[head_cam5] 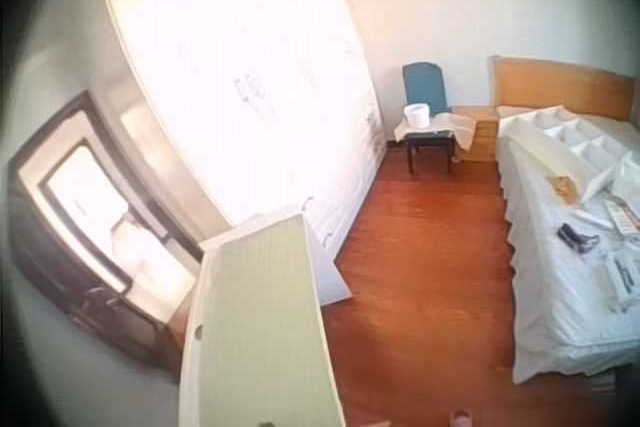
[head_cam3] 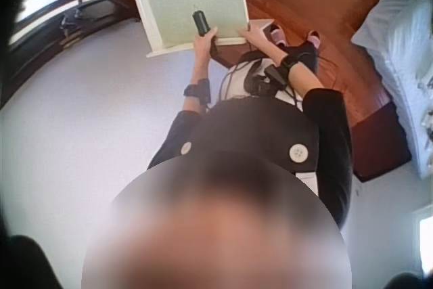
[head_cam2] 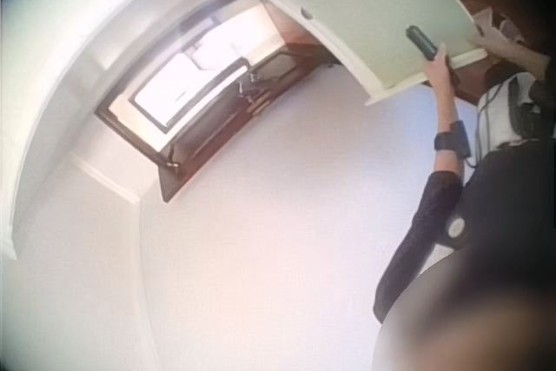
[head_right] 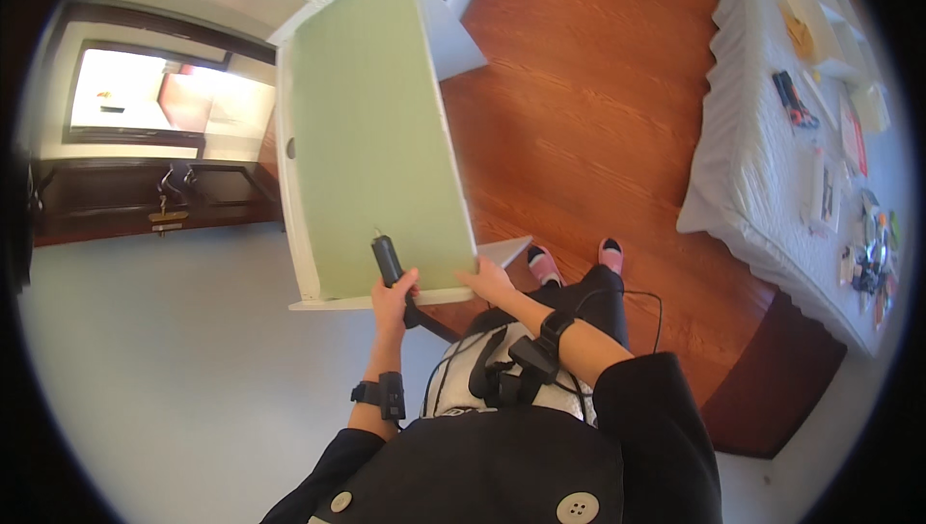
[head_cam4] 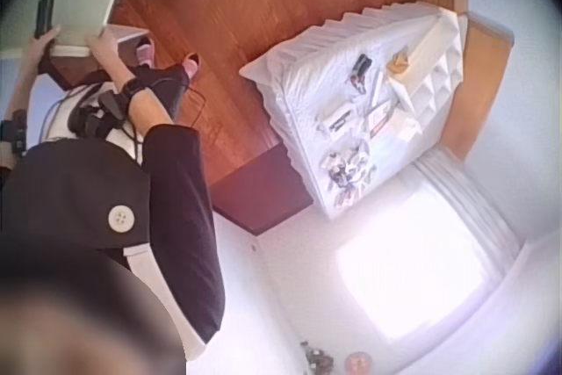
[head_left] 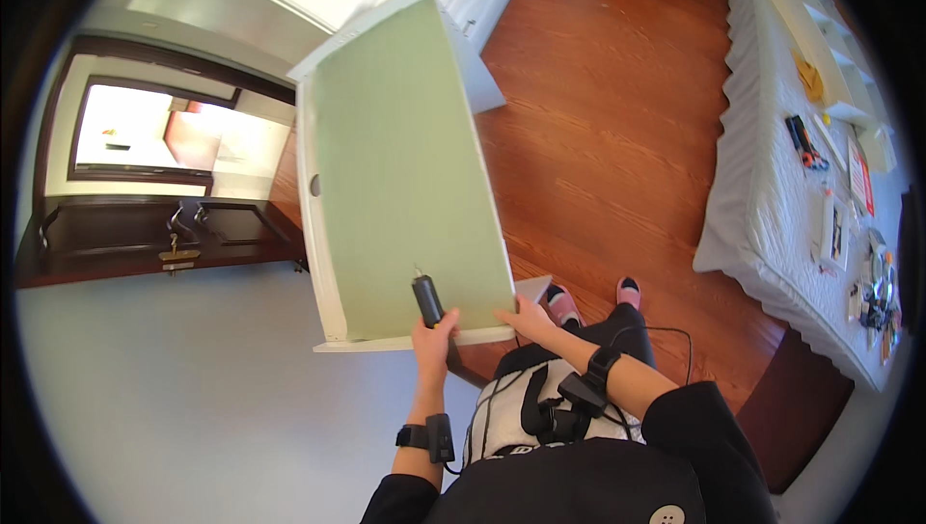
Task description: The person assembles a white cabinet by inserting screws into pre-drilled holes using a cordless drill and a manual screwdriver. They reposition the cabinet multiple times to access different sides and continue fastening components together.
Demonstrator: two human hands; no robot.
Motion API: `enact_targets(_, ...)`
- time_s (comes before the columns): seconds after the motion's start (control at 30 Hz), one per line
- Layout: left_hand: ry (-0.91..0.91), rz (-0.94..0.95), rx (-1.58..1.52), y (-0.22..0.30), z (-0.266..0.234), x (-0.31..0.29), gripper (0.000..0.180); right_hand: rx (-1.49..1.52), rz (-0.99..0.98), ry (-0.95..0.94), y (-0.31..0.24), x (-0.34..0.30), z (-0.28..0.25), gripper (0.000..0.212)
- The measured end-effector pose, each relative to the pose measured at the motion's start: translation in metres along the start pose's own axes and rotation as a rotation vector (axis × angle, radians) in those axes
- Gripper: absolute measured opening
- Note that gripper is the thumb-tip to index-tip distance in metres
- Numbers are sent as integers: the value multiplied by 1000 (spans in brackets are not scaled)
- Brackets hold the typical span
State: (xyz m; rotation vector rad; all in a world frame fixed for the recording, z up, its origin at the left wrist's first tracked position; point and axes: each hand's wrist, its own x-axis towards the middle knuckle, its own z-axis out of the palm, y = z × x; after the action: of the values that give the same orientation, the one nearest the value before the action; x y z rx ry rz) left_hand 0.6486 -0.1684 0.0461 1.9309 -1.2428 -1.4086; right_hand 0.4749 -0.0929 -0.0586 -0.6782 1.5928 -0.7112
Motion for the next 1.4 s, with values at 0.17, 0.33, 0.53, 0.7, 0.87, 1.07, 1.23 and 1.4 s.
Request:
enact_targets(0.17, -44, 27, -107, 5, -5, 9, 27, 175, -80, -130, 9, -15, -42, 54)
enact_targets(0.33, 33, 69, -118, 43, 29, -14, 24, 524, -4, -153, 36, -41, -152, 38)
enact_targets(0.53, -57, -37, -76, 96, 159, -66, 23, 805, -23, 203, 138, -88, -330, 35)
enact_targets(0.7, -412, -178, 103, 108, 298, -114, 22, 922, 202, 828, 289, -138, -475, 29)
enact_targets(0.87, -809, -281, 441, 117, 429, -145, 25, 311, 571, 1161, 397, -204, -590, 37)
enact_targets(1.07, -1030, -206, 722, 98, 584, -156, 29, -323, 432, 1159, 421, -211, -675, 41)
enact_targets(1.23, -1173, -39, 828, 63, 716, -171, 36, -532, 341, 1166, 434, -167, -721, 47)
enact_targets(1.4, -1222, -48, 740, 39, 786, -195, 45, -669, 580, 1041, 454, -139, -741, 25)
